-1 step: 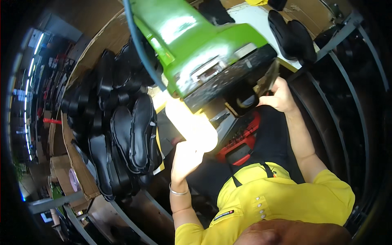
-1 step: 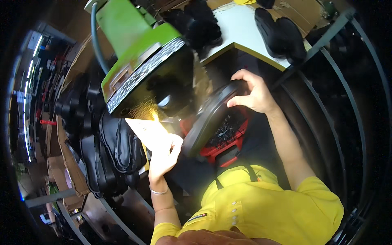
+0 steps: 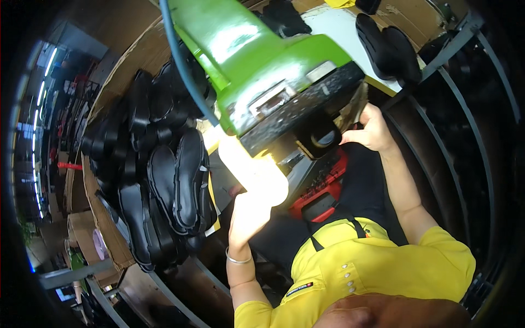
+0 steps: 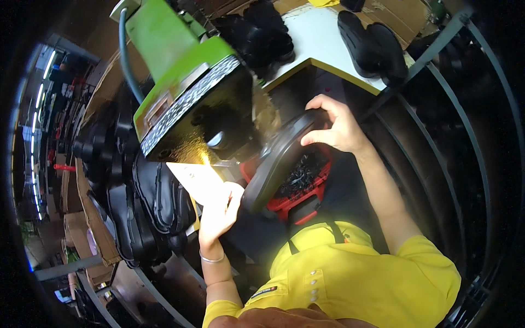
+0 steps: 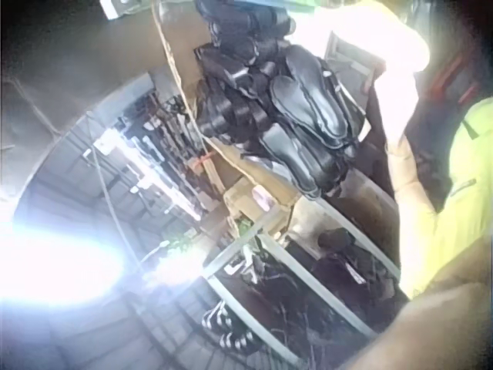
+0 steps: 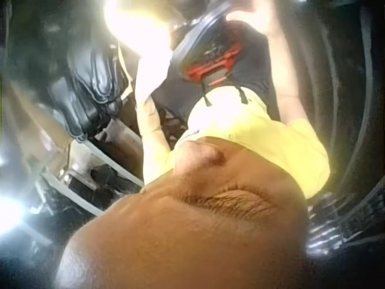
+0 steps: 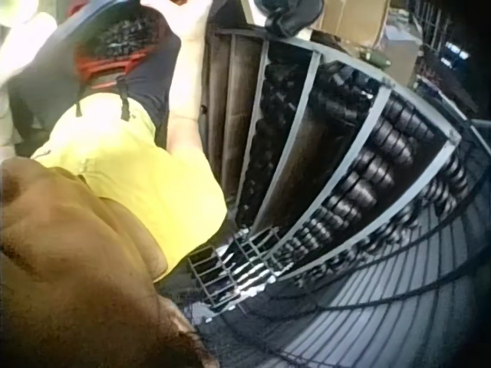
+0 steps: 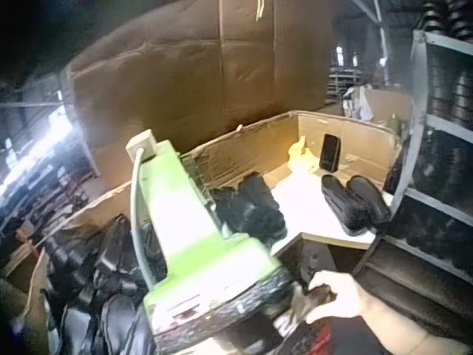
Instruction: The recorder is using a buffing machine to polish black shoes.
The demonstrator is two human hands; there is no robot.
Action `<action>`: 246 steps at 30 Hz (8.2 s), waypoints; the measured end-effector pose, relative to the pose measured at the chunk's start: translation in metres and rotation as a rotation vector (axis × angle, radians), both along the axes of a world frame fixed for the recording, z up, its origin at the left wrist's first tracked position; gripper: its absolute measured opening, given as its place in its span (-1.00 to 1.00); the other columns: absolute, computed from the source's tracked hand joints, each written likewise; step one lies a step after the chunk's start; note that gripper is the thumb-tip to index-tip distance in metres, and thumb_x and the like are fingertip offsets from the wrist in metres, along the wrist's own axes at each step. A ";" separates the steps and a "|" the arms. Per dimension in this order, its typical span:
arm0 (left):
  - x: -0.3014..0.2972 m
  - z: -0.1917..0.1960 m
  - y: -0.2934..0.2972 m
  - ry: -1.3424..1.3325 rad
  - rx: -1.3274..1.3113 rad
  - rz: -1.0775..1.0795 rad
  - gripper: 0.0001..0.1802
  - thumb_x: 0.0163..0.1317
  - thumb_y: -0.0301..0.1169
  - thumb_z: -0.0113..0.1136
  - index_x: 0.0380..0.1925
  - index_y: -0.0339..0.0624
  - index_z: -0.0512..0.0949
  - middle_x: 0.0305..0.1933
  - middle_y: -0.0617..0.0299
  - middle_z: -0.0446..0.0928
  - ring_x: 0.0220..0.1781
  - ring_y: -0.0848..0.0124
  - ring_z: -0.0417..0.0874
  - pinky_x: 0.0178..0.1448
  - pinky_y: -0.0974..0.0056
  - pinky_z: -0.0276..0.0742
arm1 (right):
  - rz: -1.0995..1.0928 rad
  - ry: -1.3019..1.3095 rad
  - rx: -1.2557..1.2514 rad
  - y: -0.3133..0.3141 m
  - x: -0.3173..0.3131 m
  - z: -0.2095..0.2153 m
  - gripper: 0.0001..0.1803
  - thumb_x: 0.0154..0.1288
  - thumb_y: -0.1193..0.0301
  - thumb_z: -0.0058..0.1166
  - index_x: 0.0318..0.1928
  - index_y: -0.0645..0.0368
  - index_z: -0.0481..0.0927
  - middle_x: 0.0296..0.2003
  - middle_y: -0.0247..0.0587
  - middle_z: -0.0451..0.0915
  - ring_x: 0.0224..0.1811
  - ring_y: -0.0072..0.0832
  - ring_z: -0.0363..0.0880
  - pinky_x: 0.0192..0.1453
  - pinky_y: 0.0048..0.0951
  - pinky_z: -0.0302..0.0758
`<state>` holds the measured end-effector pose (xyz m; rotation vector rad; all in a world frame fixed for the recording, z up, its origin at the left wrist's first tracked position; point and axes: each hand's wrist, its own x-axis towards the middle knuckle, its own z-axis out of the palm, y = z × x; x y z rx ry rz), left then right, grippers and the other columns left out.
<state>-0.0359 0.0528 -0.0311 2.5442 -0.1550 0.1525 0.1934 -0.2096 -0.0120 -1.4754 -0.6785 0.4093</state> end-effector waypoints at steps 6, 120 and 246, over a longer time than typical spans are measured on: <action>-0.004 0.008 -0.010 -0.034 0.016 -0.003 -0.88 0.00 -0.65 0.17 -0.40 -0.32 0.53 -0.45 -0.05 0.53 -0.45 0.10 0.59 -0.35 0.18 0.52 | -0.011 -0.025 -0.006 -0.001 0.000 -0.004 -0.46 -0.11 0.58 0.49 -0.09 0.21 0.48 -0.27 -0.41 0.57 -0.23 -0.71 0.52 -0.22 -0.64 0.46; 0.070 0.014 -0.072 -0.438 0.016 0.509 -0.60 -0.16 -0.30 0.59 -0.43 -0.23 0.55 -0.49 0.24 0.53 -0.47 0.40 0.52 -0.28 0.32 0.48 | -0.149 0.068 0.253 -0.007 -0.005 0.013 -0.26 -0.10 0.50 0.49 0.12 0.31 0.38 -0.08 -0.19 0.56 -0.04 -0.47 0.53 0.11 -0.47 0.44; 0.046 0.053 -0.064 -0.509 0.078 0.364 -0.60 -0.17 -0.27 0.59 -0.36 -0.22 0.63 -0.37 0.20 0.61 -0.36 0.30 0.63 -0.19 0.30 0.57 | 0.007 0.277 0.385 0.009 -0.029 -0.022 -0.31 -0.07 0.47 0.50 0.05 0.25 0.36 -0.14 -0.30 0.48 -0.12 -0.59 0.44 -0.04 -0.56 0.40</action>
